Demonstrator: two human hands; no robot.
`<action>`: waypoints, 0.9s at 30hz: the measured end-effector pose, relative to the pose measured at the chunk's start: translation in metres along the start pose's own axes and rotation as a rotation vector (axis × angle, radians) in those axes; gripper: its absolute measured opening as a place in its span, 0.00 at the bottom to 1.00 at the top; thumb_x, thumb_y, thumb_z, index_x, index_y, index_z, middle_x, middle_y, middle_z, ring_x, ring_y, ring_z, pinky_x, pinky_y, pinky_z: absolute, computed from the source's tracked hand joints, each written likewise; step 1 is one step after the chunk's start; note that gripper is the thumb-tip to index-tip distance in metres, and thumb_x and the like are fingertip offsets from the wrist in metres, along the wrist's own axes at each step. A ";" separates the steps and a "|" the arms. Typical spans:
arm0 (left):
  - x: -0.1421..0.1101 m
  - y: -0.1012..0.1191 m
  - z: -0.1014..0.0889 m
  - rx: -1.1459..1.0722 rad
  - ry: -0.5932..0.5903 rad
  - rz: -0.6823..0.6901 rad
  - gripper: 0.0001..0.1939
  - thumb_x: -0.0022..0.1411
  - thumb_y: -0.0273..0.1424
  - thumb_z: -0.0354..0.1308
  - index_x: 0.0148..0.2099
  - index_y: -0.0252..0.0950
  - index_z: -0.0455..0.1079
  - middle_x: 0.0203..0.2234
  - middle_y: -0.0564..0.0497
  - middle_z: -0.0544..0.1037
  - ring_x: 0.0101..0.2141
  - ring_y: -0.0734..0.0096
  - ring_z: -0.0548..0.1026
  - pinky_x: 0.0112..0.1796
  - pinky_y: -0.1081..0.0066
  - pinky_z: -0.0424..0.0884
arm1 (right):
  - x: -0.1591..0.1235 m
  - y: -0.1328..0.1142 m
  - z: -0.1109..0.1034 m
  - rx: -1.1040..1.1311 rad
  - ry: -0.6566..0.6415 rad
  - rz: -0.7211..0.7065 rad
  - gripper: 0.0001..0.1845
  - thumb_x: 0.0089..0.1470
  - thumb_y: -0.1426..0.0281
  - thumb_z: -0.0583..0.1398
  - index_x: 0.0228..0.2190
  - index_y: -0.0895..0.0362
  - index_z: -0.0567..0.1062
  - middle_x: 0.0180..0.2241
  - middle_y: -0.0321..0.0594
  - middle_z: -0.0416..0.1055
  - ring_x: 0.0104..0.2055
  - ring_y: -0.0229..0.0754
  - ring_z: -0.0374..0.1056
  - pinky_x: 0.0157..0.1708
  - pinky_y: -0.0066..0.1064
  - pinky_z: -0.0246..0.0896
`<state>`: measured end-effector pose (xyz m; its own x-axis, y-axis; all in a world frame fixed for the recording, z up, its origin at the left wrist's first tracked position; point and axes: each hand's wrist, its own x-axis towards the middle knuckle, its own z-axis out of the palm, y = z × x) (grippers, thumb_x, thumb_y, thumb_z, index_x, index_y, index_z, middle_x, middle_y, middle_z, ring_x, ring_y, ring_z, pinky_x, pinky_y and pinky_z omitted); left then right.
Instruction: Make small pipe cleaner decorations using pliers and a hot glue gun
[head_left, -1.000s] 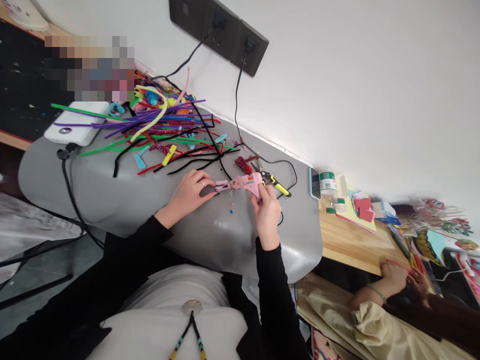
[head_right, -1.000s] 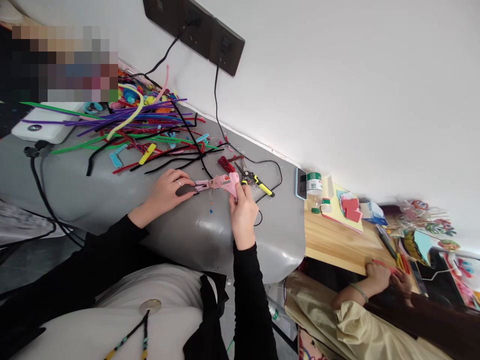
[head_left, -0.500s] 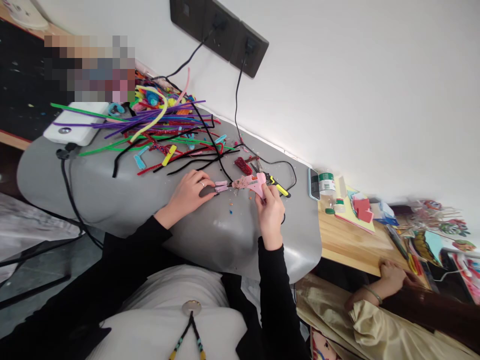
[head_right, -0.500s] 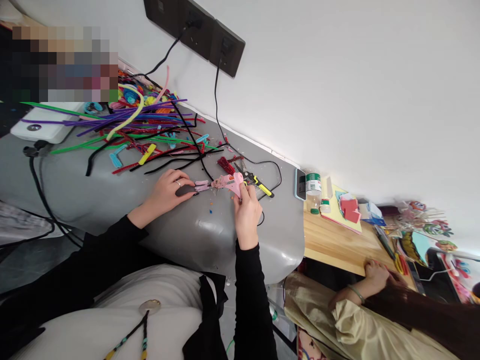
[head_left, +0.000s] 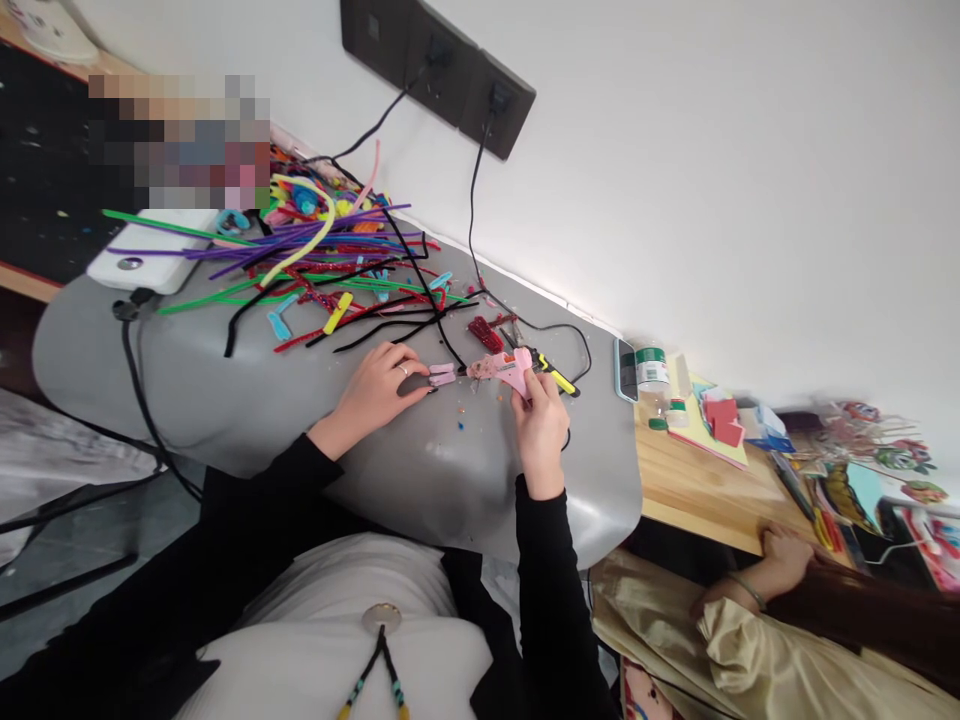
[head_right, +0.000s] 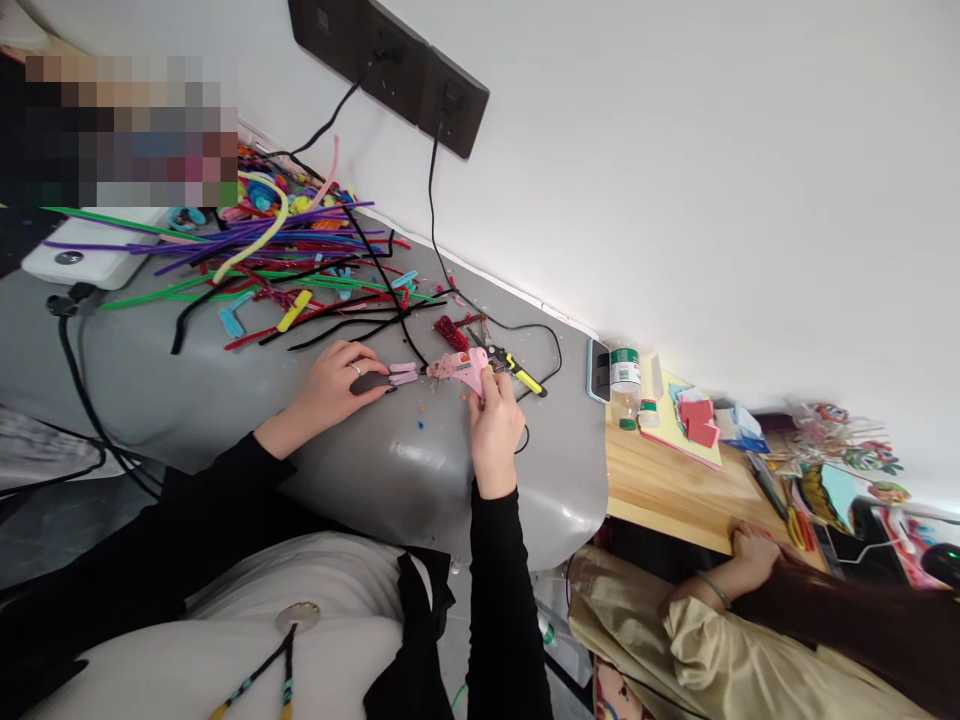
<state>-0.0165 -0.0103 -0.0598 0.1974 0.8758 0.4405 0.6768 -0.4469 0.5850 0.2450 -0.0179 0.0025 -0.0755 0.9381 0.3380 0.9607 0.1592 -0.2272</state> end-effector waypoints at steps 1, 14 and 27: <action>0.000 0.001 -0.001 -0.007 0.002 -0.003 0.08 0.69 0.37 0.59 0.42 0.39 0.77 0.40 0.45 0.77 0.42 0.57 0.72 0.46 0.57 0.71 | 0.000 0.000 -0.003 -0.001 0.011 0.002 0.17 0.62 0.69 0.54 0.49 0.55 0.77 0.38 0.42 0.70 0.32 0.40 0.64 0.28 0.28 0.51; 0.028 -0.011 -0.010 -0.047 -0.128 0.012 0.12 0.70 0.33 0.52 0.44 0.39 0.77 0.42 0.45 0.77 0.44 0.57 0.72 0.48 0.57 0.71 | 0.046 0.100 -0.020 0.118 0.289 0.558 0.21 0.49 0.62 0.65 0.42 0.59 0.71 0.33 0.41 0.72 0.34 0.44 0.65 0.39 0.35 0.63; 0.042 -0.012 -0.008 -0.054 -0.172 0.049 0.11 0.69 0.33 0.52 0.38 0.39 0.75 0.41 0.45 0.76 0.40 0.58 0.73 0.44 0.58 0.70 | 0.042 0.106 -0.003 0.032 0.400 0.512 0.21 0.54 0.68 0.59 0.49 0.63 0.73 0.52 0.60 0.65 0.56 0.58 0.63 0.59 0.52 0.58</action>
<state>-0.0219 0.0302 -0.0423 0.3509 0.8691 0.3487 0.6256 -0.4947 0.6032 0.3443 0.0374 -0.0046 0.5013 0.7118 0.4920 0.8397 -0.2631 -0.4750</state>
